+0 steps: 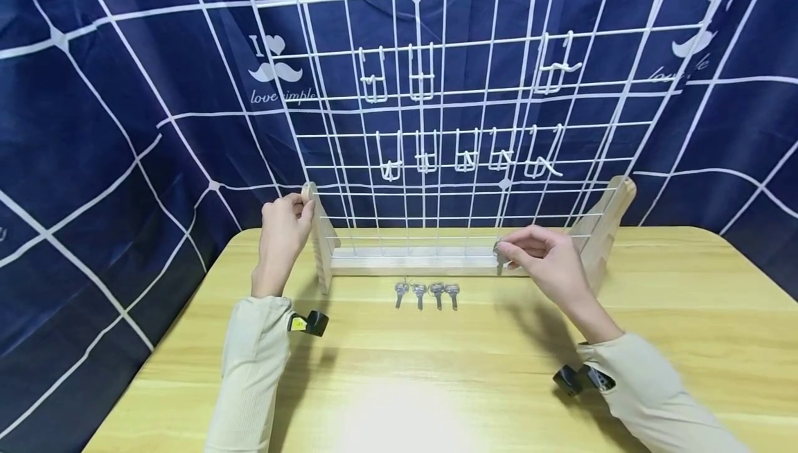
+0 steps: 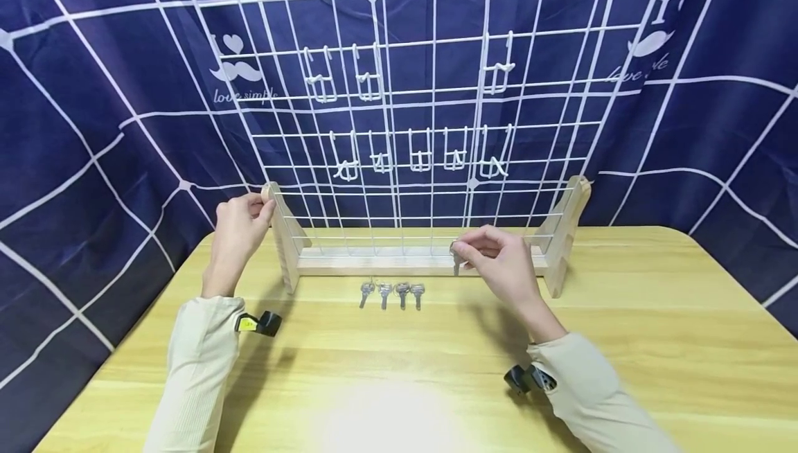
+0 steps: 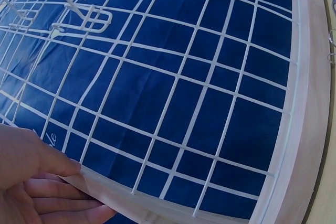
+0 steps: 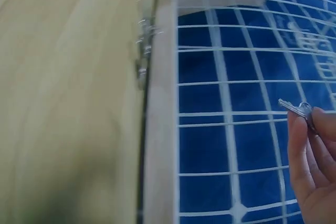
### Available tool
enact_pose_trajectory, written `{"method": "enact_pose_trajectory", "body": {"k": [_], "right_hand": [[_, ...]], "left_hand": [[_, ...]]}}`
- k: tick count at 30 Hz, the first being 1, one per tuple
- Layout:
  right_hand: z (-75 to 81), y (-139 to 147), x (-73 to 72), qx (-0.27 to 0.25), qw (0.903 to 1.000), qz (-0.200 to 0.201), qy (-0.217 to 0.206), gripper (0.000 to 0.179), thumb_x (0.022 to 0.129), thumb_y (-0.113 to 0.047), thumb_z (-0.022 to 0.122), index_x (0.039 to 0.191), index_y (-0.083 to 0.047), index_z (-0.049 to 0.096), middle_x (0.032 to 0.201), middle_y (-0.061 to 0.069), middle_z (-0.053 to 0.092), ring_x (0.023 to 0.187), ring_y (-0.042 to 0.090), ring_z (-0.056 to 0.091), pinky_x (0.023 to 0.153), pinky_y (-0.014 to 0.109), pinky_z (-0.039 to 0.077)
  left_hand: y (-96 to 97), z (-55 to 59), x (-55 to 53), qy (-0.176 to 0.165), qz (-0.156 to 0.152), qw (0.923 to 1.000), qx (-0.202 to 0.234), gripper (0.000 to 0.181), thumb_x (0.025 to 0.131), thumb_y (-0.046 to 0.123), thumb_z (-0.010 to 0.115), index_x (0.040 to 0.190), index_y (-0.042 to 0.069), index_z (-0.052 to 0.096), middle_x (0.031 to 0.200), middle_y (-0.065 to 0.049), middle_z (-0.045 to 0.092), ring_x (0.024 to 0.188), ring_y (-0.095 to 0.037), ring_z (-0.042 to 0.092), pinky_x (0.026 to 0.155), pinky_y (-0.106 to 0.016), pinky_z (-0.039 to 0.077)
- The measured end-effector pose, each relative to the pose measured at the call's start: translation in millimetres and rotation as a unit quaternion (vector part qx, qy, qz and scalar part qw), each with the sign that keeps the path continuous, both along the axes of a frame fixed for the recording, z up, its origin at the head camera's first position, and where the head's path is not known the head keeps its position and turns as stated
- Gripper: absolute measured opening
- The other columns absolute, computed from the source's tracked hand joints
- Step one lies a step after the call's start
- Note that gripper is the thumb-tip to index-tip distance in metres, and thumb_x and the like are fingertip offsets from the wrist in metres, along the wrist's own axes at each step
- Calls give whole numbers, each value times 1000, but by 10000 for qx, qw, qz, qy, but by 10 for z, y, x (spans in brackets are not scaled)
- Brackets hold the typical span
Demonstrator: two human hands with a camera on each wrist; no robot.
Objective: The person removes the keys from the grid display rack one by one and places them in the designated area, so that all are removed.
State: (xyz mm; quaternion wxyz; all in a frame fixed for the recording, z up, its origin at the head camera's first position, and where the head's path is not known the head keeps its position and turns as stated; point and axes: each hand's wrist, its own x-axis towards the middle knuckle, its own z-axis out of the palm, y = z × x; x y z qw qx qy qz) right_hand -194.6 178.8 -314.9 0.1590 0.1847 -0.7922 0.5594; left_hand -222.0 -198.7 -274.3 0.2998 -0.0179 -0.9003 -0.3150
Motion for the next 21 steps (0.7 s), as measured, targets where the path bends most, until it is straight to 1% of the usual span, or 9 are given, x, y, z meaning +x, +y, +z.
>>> {"method": "enact_pose_trajectory", "body": {"k": [3, 5, 8, 11, 14, 16, 18, 21], "right_hand": [[-75, -17, -26, 292, 9988, -33, -387, 21, 86, -8, 72, 97, 9, 68, 87, 15, 73, 65, 11, 69, 63, 27, 57], [-122, -24, -54, 395, 9966, -3, -726, 23, 85, -8, 73, 98, 10, 68, 88, 20, 72, 65, 12, 69, 64, 29, 57], [-190, -28, -101, 612, 9917, 22, -1134, 23, 85, -8, 73, 99, 10, 69, 87, 21, 72, 64, 16, 70, 66, 33, 58], [-243, -35, -145, 753, 9875, 106, -1380, 22, 85, -5, 72, 101, 10, 68, 89, 21, 72, 67, 20, 71, 68, 36, 58], [-276, -40, -180, 949, 9834, 208, -1531, 22, 85, -3, 71, 103, 10, 68, 90, 21, 72, 72, 23, 71, 70, 35, 58], [-292, -43, -200, 1059, 9808, 272, -1617, 21, 84, 0, 70, 103, 10, 67, 90, 21, 72, 75, 23, 71, 70, 32, 58], [-304, -51, -221, 1160, 9787, 319, -1666, 21, 84, 0, 70, 102, 9, 68, 89, 20, 72, 75, 24, 70, 70, 30, 57], [-331, -66, -255, 1177, 9755, 390, -1819, 18, 84, 1, 69, 100, 9, 68, 87, 19, 72, 73, 26, 70, 68, 28, 57]], "left_hand": [[3, -6, -4, -22, 6, 10000, 7, 25, 94, 9, 58, 103, -13, 67, 96, -24, 70, 97, -36, 67, 82, -45, 54], [5, -7, -4, -29, 4, 10000, 27, 25, 94, 8, 58, 103, -13, 67, 96, -24, 70, 97, -35, 67, 82, -45, 54], [6, -5, 1, -47, 4, 10000, 43, 25, 94, 8, 58, 104, -13, 67, 97, -24, 69, 98, -35, 67, 83, -45, 54], [7, -3, 5, -40, -13, 10000, 71, 25, 94, 8, 58, 104, -13, 66, 97, -24, 69, 98, -35, 67, 83, -45, 54], [13, 4, 3, -56, -3, 10000, 80, 26, 94, 8, 58, 105, -13, 66, 98, -24, 69, 98, -35, 67, 83, -45, 54], [18, 9, 3, -77, 0, 9999, 106, 26, 94, 8, 58, 105, -13, 66, 98, -25, 69, 97, -35, 67, 83, -45, 54], [23, 13, 0, -79, 2, 9999, 104, 26, 94, 9, 58, 105, -13, 66, 98, -25, 69, 97, -35, 67, 82, -45, 54], [24, 12, 1, -53, 9, 9999, 120, 26, 94, 9, 58, 104, -13, 66, 97, -25, 70, 97, -35, 68, 82, -45, 54]]}}
